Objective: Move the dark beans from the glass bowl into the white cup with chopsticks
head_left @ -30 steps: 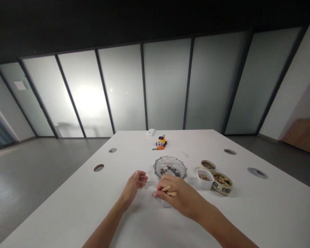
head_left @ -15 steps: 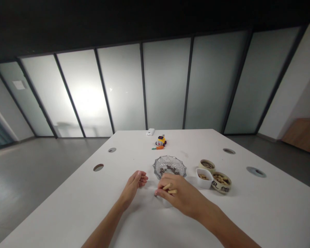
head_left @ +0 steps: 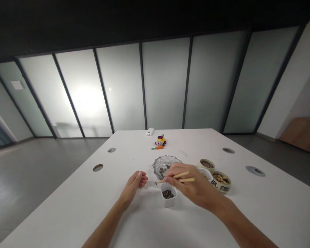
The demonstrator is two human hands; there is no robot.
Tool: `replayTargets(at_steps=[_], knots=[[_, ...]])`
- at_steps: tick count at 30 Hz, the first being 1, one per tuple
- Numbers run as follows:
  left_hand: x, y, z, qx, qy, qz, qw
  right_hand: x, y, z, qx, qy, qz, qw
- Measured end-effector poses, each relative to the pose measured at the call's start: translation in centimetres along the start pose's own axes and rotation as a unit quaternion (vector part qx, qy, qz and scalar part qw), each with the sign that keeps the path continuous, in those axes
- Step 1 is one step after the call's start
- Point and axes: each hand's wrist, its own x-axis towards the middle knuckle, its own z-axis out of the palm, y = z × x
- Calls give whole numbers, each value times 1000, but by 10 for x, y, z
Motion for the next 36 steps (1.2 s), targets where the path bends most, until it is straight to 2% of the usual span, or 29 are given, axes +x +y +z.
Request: replayTargets(at_steps=[3, 7, 10, 13, 20, 28, 36], knots=[[-2, 4, 0, 23, -9, 3, 1000, -4, -3, -24, -25, 52, 13, 998], [-9, 12, 5, 63, -30, 9, 998, -6, -2, -36, -54, 55, 46, 996], [-17, 14, 14, 109, -55, 20, 992, -2, 7, -31, -63, 101, 10, 993], [-24, 11, 26, 198, -80, 40, 976, 4, 26, -21, -66, 133, -11, 989], [-33, 1, 53, 230, -72, 30, 970, 10, 73, 8, -37, 94, 24, 995], [-32, 0, 51, 211, -85, 48, 973, 11, 96, 20, -19, 115, 15, 993], [-30, -1, 50, 182, -86, 42, 979, 8, 94, 21, -26, 122, 5, 992]])
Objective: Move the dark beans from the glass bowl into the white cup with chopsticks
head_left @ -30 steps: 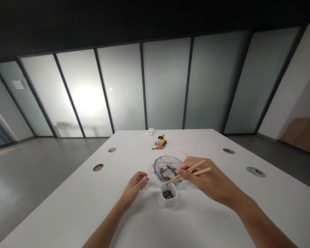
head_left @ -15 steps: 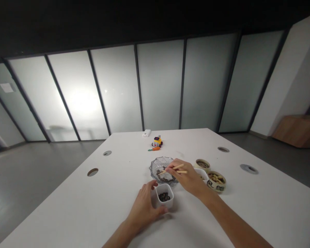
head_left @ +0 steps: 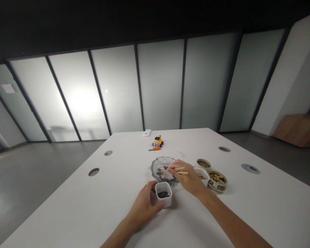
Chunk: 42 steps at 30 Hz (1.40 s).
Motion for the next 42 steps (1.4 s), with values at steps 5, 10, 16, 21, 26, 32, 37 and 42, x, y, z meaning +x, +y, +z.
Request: replayTargets(at_steps=[5, 10, 16, 21, 26, 32, 37, 42], knots=[[0, 1, -1, 8, 1, -2, 1000, -1, 1, 2, 21, 16, 5, 1000], [0, 3, -1, 26, -7, -2, 1000, -2, 9, 6, 8, 1, 14, 1000], [0, 4, -1, 31, -15, 2, 999, -4, 10, 8, 22, -1, 5, 1000], [1, 1, -1, 30, -15, 11, 999, -6, 10, 9, 30, 13, 1, 999], [1, 3, -1, 55, -19, -2, 998, -7, 13, 12, 48, 14, 8, 999], [1, 7, -2, 83, -49, -9, 995, -10, 24, 19, 80, 21, -12, 997], [2, 4, -3, 93, -51, -5, 994, -13, 29, 19, 88, 51, -13, 995], [1, 4, -2, 84, -49, -4, 995, -17, 31, 22, 85, 78, -11, 993]])
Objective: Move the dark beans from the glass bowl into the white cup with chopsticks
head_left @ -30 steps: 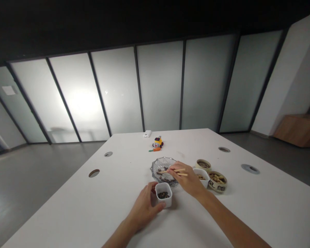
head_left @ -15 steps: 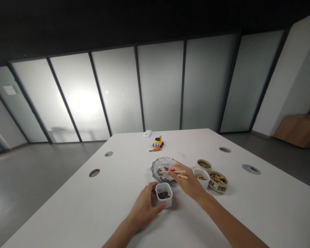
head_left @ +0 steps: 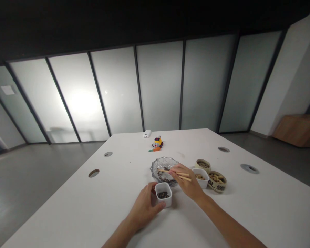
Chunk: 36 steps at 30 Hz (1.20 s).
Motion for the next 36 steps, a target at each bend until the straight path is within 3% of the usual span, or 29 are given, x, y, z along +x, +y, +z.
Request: replayTargets(at_steps=[7, 13, 18, 23, 27, 30, 33, 36], knots=[[0, -1, 1, -14, 13, -10, 1000, -4, 6, -5, -23, 44, 0, 999], [1, 0, 0, -11, 36, -24, 999, 20, -15, -38, 26, 42, 78, 996], [1, 7, -3, -45, 29, -26, 998, 32, -50, -67, 139, -75, 189, 969], [1, 9, -5, -35, 34, -35, 998, 32, -65, -74, 109, -157, 225, 955], [2, 9, -4, -48, 26, -26, 998, 33, -62, -65, 93, -93, 198, 971], [1, 9, -3, -55, 21, -23, 998, 32, -59, -56, 8, -46, 133, 990], [0, 9, -3, -54, 20, -18, 998, 29, -55, -44, -62, -56, 78, 993], [-1, 9, -4, -39, 26, -15, 999, 23, -48, -31, -49, -74, 60, 994]])
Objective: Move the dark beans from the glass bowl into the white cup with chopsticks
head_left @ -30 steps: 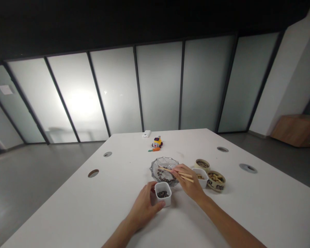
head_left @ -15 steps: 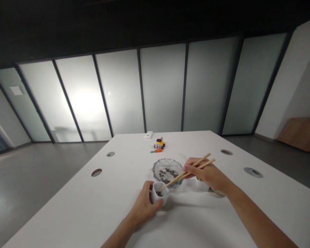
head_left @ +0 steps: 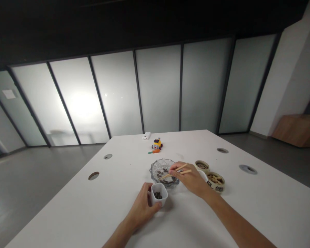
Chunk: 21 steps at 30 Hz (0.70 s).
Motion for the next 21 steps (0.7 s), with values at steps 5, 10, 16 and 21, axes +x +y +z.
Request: replayTargets(at_steps=[5, 10, 16, 21], knots=[[0, 0, 0, 16, -3, 2, 1000, -3, 8, 13, -3, 4, -26, 1000], [-1, 1, -1, 13, -8, 6, 1000, -4, 9, 13, -15, -5, -34, 999], [-2, 2, -1, 15, -8, 0, 1000, -5, 14, 16, 3, 28, -39, 999], [-1, 0, -1, 25, -9, 4, 1000, -6, 14, 19, 3, 10, -33, 999]])
